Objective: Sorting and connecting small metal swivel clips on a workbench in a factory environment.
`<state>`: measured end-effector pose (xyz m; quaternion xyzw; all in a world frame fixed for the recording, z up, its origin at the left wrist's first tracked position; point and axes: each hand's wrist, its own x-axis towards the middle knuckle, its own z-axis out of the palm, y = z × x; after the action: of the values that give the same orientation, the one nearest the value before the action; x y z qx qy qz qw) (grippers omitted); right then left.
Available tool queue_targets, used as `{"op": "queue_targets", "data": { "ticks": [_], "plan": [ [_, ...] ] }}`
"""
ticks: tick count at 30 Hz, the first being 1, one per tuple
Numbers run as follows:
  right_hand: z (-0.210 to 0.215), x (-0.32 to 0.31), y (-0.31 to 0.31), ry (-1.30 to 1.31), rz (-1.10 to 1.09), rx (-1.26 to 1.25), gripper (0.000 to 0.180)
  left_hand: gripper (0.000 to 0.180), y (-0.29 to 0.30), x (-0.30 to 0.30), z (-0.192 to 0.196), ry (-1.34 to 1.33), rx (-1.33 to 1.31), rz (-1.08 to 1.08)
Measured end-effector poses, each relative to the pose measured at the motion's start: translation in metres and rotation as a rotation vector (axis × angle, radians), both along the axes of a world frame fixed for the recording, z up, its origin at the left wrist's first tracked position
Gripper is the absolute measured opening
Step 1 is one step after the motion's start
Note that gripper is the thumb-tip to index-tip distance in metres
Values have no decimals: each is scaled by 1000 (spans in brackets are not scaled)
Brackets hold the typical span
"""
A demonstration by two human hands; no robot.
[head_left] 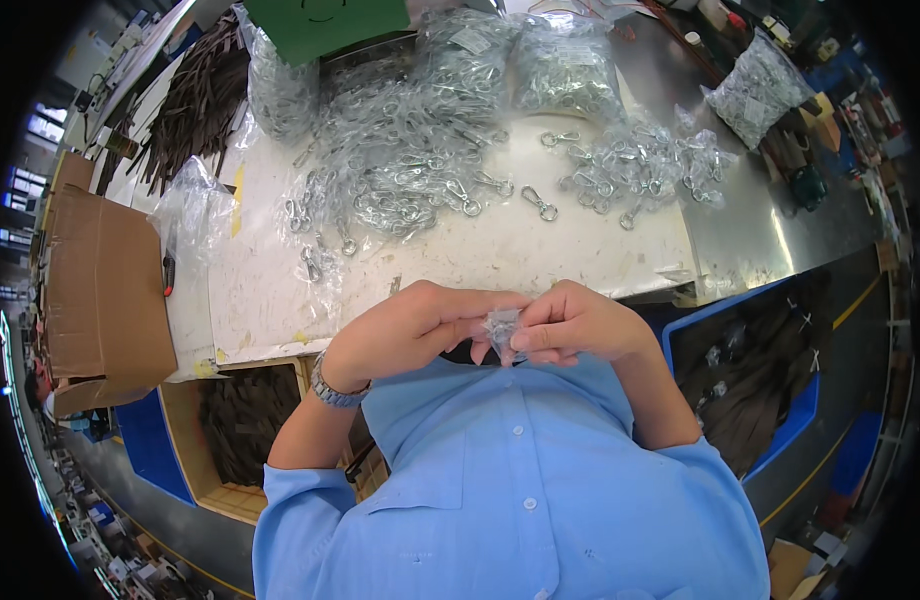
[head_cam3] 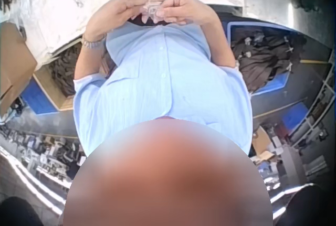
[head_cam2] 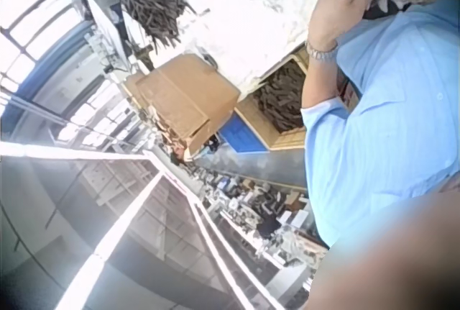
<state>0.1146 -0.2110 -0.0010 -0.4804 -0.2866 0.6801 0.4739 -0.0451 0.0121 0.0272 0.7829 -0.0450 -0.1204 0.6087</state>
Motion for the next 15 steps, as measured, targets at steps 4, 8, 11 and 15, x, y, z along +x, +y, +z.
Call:
{"op": "queue_targets", "data": {
  "ticks": [4,8,11,15],
  "plan": [
    [-16,-4,-1,76,-53,-22,27,68,2,-6,9,-87,120,-57],
    [-29,-13,0,425,-76,-22,26,71,-2,-13,4,-136,202,-6],
    [-51,-23,2,676,-147,54,25,78,-5,-16,4,-141,185,2],
    [-50,-20,3,743,-233,16,28,77,-16,-20,-4,-136,117,50]
  ]
}}
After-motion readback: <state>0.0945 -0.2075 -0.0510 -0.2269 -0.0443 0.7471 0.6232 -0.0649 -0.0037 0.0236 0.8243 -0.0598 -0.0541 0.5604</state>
